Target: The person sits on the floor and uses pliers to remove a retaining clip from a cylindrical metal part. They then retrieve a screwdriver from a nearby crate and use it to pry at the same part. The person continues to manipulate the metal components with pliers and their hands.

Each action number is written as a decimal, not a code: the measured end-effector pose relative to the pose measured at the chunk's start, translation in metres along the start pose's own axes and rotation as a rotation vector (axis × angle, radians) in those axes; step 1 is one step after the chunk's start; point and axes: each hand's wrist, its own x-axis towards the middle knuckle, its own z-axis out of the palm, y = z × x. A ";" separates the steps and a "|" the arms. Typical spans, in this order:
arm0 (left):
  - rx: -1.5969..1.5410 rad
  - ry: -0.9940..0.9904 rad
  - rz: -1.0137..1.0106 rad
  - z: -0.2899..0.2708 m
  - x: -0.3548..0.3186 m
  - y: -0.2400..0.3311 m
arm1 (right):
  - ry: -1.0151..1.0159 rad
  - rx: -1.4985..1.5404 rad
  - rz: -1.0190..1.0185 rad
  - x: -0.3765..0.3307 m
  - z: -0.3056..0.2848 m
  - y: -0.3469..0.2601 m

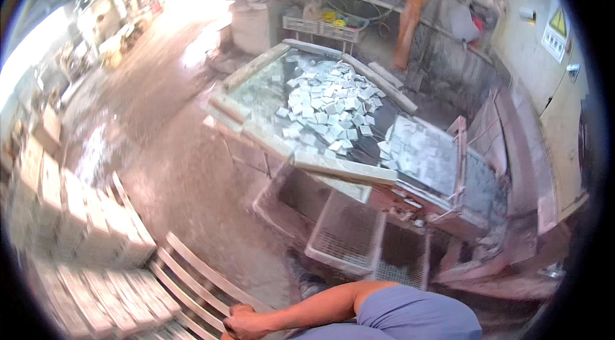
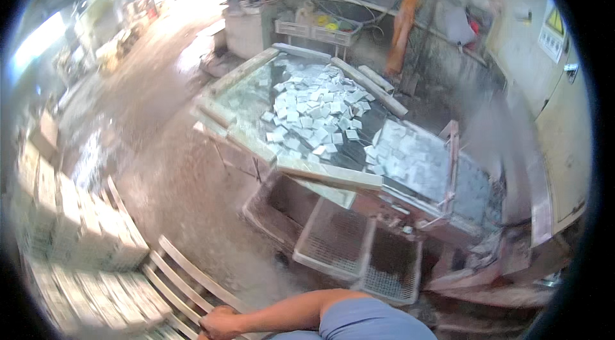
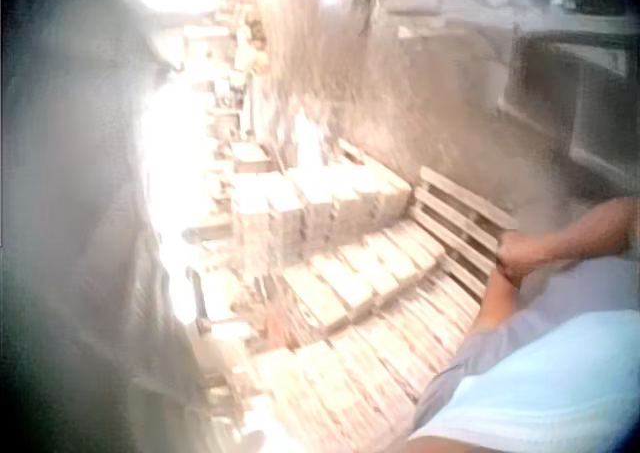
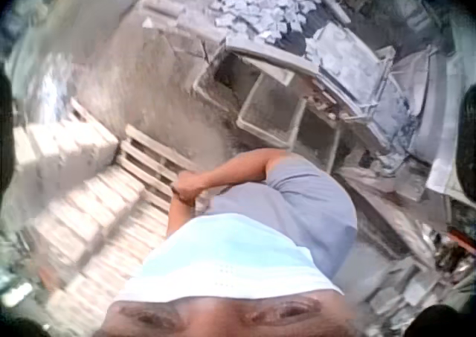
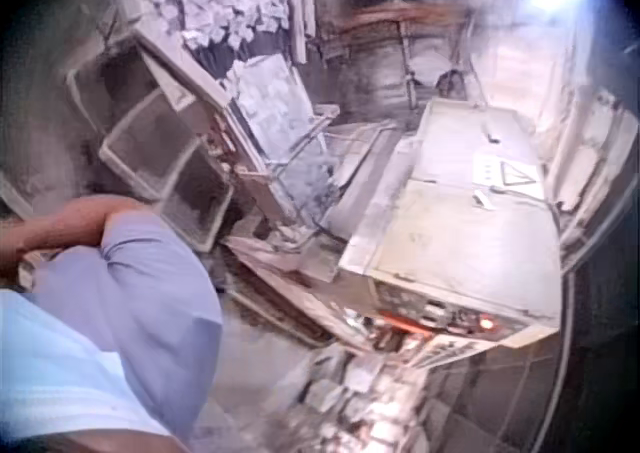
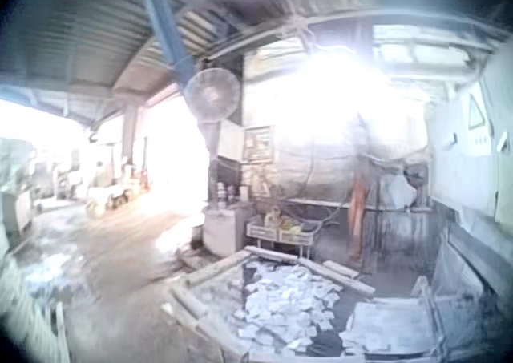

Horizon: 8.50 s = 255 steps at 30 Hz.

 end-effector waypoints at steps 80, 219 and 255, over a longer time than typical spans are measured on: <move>0.916 -0.799 1.479 -0.377 1.320 0.696 | 0.903 0.303 0.763 0.708 -1.262 0.600; 0.127 -1.702 0.638 -0.109 1.265 1.437 | 2.568 1.725 0.482 0.219 -1.480 0.824; 1.178 -2.336 1.044 -0.340 1.105 0.707 | 3.460 1.449 1.616 0.863 -1.095 0.486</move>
